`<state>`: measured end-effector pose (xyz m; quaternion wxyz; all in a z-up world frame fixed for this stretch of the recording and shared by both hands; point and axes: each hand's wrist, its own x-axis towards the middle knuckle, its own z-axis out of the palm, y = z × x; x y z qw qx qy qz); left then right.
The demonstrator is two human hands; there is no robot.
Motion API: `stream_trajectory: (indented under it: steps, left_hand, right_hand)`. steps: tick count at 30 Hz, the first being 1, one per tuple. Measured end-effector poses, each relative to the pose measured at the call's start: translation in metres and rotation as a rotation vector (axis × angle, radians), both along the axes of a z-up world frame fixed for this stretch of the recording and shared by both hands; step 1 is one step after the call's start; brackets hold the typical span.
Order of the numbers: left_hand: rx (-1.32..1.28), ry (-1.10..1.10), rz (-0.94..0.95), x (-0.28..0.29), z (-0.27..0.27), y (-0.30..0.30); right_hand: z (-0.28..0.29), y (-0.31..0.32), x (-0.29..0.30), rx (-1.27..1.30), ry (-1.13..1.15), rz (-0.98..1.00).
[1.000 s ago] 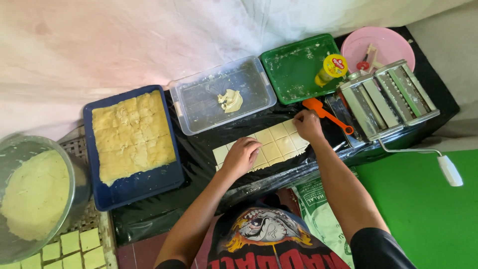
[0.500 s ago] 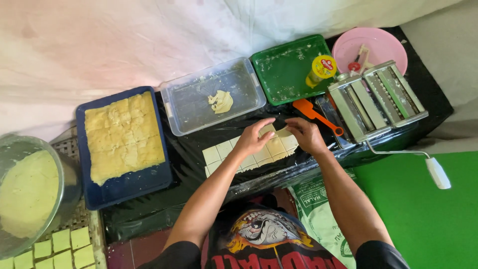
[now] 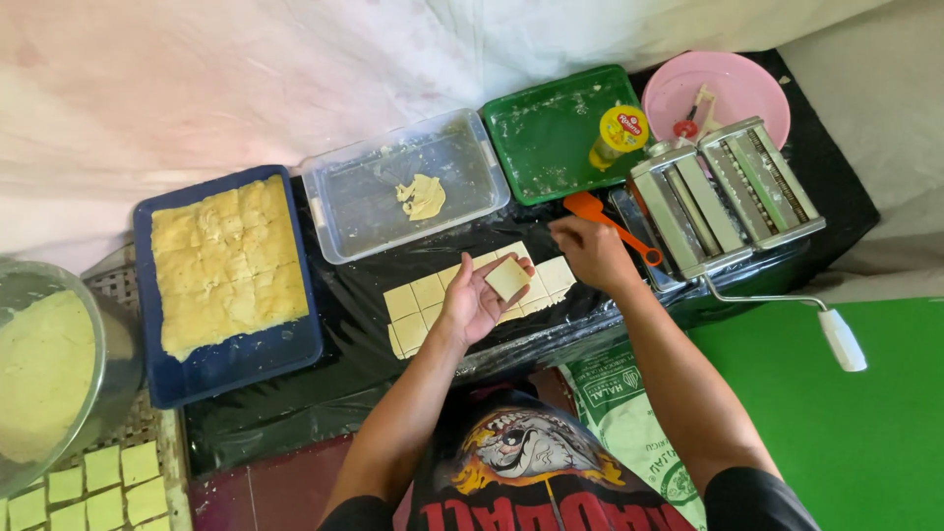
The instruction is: Processing dough through a pasta machine to flatten it, then cutting it into small squares and placing them on a drying rack.
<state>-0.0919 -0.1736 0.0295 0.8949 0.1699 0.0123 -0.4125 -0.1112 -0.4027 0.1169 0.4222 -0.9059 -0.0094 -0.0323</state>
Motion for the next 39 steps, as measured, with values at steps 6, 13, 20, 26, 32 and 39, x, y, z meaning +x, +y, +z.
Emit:
stream_trajectory:
  steps: [6,13,20,26,32,39]
  left_hand:
    - [0.134,0.101,0.096,-0.022,0.005,0.019]
    - [0.128,0.086,0.111,-0.036,0.001,0.023]
    - [0.148,0.038,0.131,-0.048,0.005,0.025]
    - [0.178,0.031,0.14,-0.055,0.005,0.025]
    - [0.182,0.013,0.15,-0.064,0.008,0.024]
    - [0.219,0.046,0.17,-0.075,0.002,0.016]
  right_hand:
    - [-0.14,-0.036,-0.019,-0.188,-0.071,-0.249]
    - [-0.153,-0.017,-0.024,-0.309,-0.214,-0.248]
    - [-0.161,-0.023,-0.007,-0.286,-0.142,-0.284]
    - [-0.161,-0.031,0.005,-0.1,0.125,-0.278]
    - [-0.136,-0.025,-0.016,-0.316,-0.265,-0.105]
    - [-0.095,-0.025,-0.035,0.108,-0.028,-0.041]
